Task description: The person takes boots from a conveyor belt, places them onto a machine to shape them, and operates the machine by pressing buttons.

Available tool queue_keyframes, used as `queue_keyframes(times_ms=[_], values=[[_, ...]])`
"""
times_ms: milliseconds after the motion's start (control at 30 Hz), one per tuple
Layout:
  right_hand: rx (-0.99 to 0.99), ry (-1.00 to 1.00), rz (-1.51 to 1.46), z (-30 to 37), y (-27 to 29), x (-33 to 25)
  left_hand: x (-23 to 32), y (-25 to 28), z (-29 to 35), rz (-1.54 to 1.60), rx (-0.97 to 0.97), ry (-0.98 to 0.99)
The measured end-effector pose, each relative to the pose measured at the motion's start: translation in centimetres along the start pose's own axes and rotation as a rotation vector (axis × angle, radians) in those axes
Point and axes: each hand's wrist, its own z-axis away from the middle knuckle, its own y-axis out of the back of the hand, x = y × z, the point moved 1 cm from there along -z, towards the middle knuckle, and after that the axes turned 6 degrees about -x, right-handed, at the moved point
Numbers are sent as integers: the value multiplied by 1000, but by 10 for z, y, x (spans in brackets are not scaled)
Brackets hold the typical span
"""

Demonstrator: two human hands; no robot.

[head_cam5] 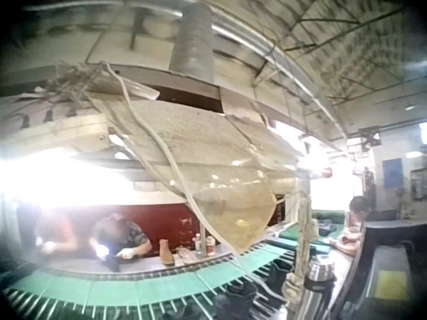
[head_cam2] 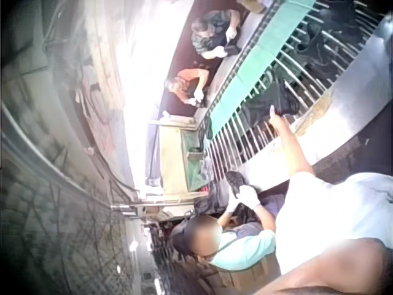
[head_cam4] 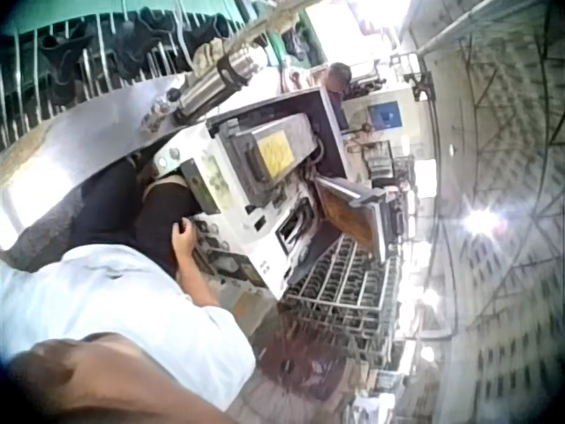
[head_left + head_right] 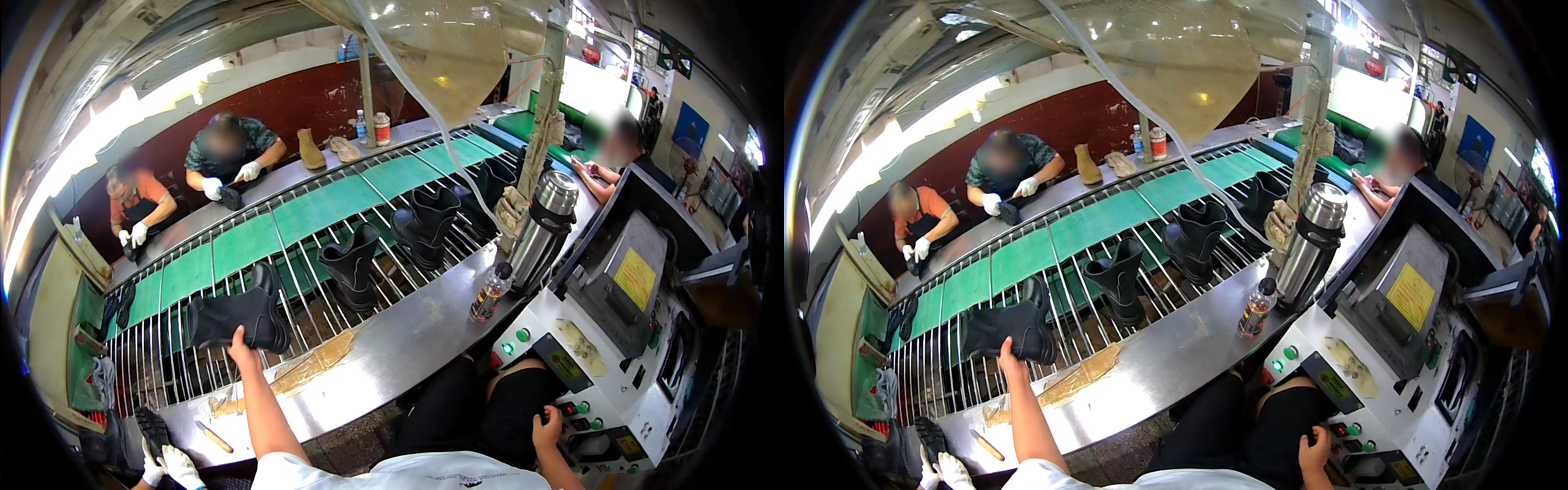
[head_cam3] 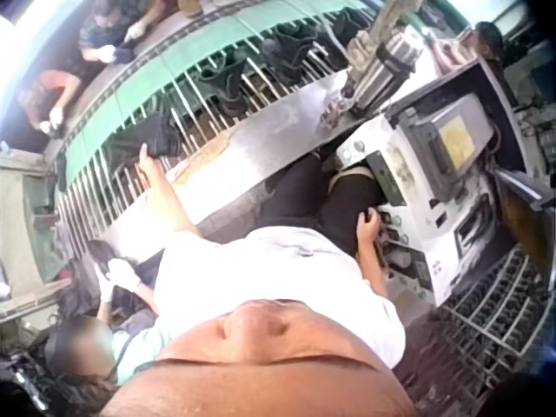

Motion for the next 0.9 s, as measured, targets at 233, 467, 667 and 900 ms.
queue_keyframes(times_ms=[233, 467, 667, 900], values=[[-146, -522, 177, 67, -6, 137, -97, -66, -5, -1191, 50, -172], [-360, -942, 195, 136, -12, 205, -88, -92, -16, -1323, -125, -310], [-383, -1075, 151, 152, -16, 207, -83, -77, -6, -1358, 1, -205], [-412, -1082, 138, 151, -23, 215, -87, -70, 13, -1342, 248, -231]])
